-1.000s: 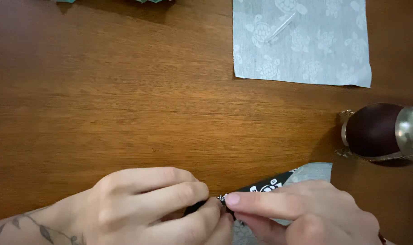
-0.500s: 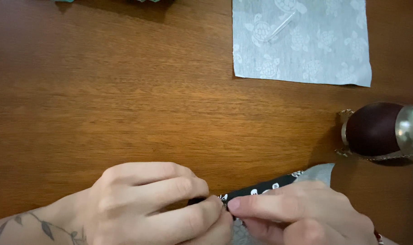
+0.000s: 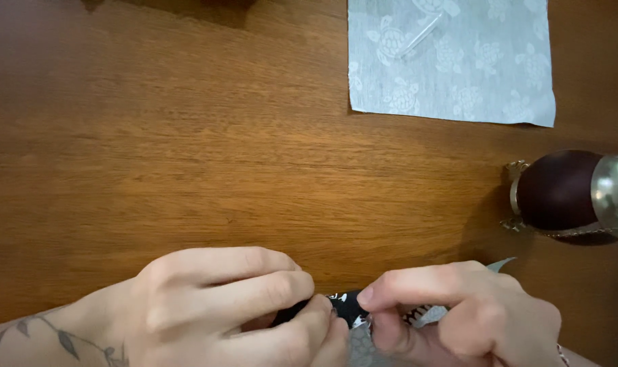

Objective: Pinning a black fabric strip to a patterned piece of fabric on a wooden table

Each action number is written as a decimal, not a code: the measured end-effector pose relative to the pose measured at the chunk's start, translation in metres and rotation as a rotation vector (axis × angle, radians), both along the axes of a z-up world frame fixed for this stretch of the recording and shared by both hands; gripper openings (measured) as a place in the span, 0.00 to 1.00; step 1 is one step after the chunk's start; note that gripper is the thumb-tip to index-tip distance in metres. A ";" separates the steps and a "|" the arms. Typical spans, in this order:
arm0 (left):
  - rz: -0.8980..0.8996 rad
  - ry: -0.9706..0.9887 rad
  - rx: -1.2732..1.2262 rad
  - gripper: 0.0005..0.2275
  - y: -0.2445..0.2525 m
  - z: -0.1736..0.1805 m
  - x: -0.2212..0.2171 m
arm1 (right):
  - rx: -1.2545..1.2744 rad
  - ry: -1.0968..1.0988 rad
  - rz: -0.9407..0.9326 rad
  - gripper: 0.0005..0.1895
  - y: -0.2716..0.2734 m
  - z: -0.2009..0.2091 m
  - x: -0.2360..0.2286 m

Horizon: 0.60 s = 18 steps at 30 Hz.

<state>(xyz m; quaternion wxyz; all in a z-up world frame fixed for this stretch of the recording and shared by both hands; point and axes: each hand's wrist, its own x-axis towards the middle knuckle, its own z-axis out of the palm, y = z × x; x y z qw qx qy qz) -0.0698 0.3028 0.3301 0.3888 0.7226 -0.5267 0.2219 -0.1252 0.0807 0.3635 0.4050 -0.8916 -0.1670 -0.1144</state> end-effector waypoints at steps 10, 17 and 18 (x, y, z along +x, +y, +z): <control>0.043 0.048 -0.045 0.12 -0.004 -0.002 -0.002 | 0.189 0.054 0.104 0.25 -0.013 -0.016 0.008; -0.064 0.069 -0.002 0.09 0.001 0.001 0.004 | 0.094 0.034 0.213 0.24 -0.015 -0.012 0.013; -0.063 0.069 -0.002 0.09 0.002 0.001 0.005 | 0.094 0.034 0.215 0.24 -0.015 -0.015 0.012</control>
